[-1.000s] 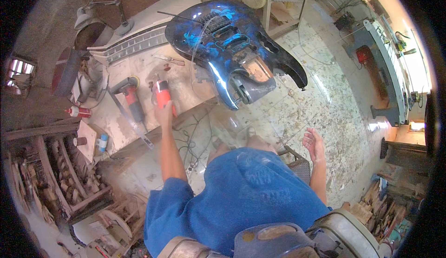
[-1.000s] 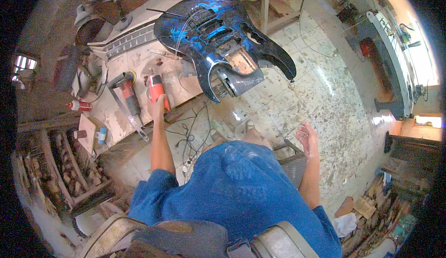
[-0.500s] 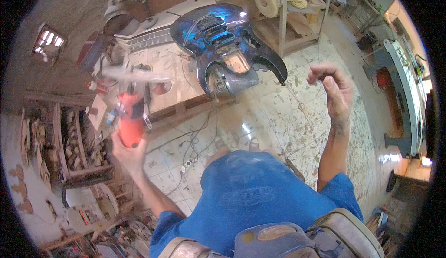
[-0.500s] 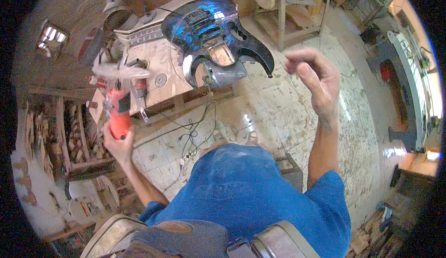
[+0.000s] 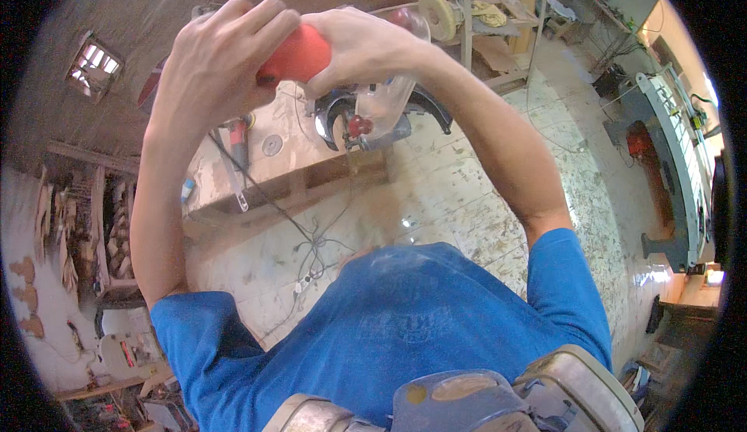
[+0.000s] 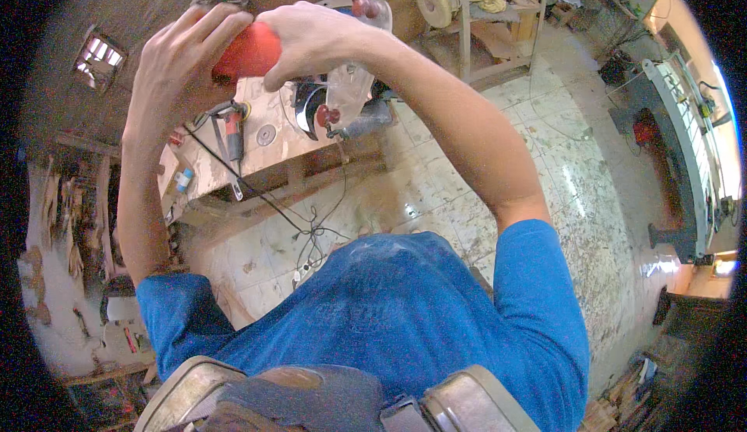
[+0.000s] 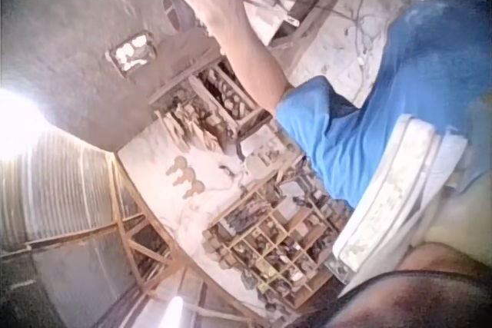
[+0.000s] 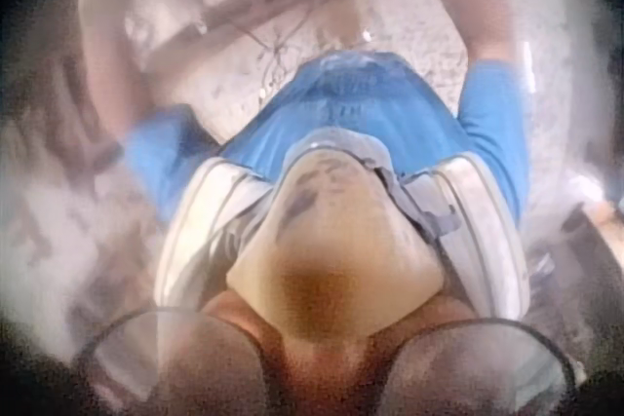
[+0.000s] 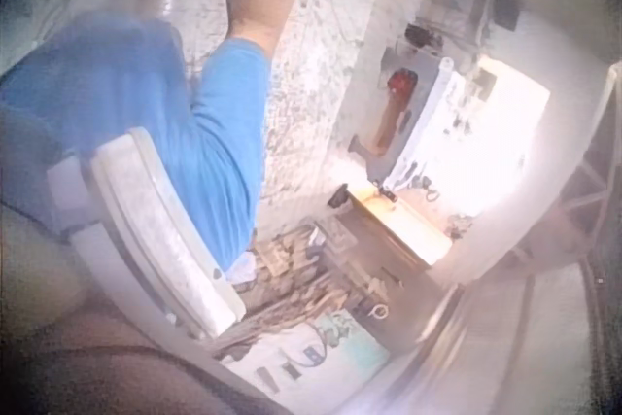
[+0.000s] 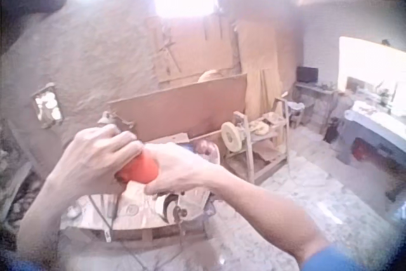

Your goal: The person routes out a cavity on a guitar body using a hand router, moving the tool along the wood within a template and then lifting it away.

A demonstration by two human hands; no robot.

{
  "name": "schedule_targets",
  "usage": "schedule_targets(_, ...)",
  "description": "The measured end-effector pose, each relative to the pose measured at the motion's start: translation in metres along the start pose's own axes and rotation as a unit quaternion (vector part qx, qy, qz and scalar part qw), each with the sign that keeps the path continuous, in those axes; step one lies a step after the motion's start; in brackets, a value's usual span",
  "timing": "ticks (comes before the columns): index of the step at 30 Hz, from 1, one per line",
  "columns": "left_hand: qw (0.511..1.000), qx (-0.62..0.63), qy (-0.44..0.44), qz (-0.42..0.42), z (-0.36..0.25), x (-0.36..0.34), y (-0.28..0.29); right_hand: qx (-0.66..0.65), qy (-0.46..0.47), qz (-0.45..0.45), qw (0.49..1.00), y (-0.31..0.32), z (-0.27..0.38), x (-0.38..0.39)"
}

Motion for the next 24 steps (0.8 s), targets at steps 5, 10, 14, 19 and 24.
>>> schedule_targets(5, 0.961, 0.025, 0.147, -0.235, -0.021, -0.006, -0.049, -0.158, -0.089, -0.21, 0.961, 0.003, -0.055, 0.016)
schedule_targets(10, 0.852, 0.4, 0.302, -0.154, -0.095, 0.043, -0.135, -0.205, -0.131, -0.286, 0.927, -0.01, -0.108, 0.035)
schedule_targets(14, 0.835, 0.448, 0.315, -0.055, -0.14, 0.062, -0.188, -0.166, -0.118, -0.319, 0.926, -0.028, -0.142, 0.047)
schedule_targets(19, 0.845, 0.468, 0.257, 0.026, -0.157, 0.059, -0.218, -0.192, -0.139, -0.351, 0.906, -0.038, -0.133, 0.048)
schedule_targets(24, 0.833, 0.516, 0.193, 0.05, -0.16, 0.052, -0.239, -0.131, -0.113, -0.374, 0.911, -0.044, -0.145, 0.054)
Point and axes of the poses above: each hand's wrist, its own x-axis away from the middle knuckle, its own y-axis out of the back of the hand, z = x × y, the point moved 4 cm from there along -x, towards the middle knuckle, and after that the axes turned 15 degrees about -x, right-handed, at the moved point
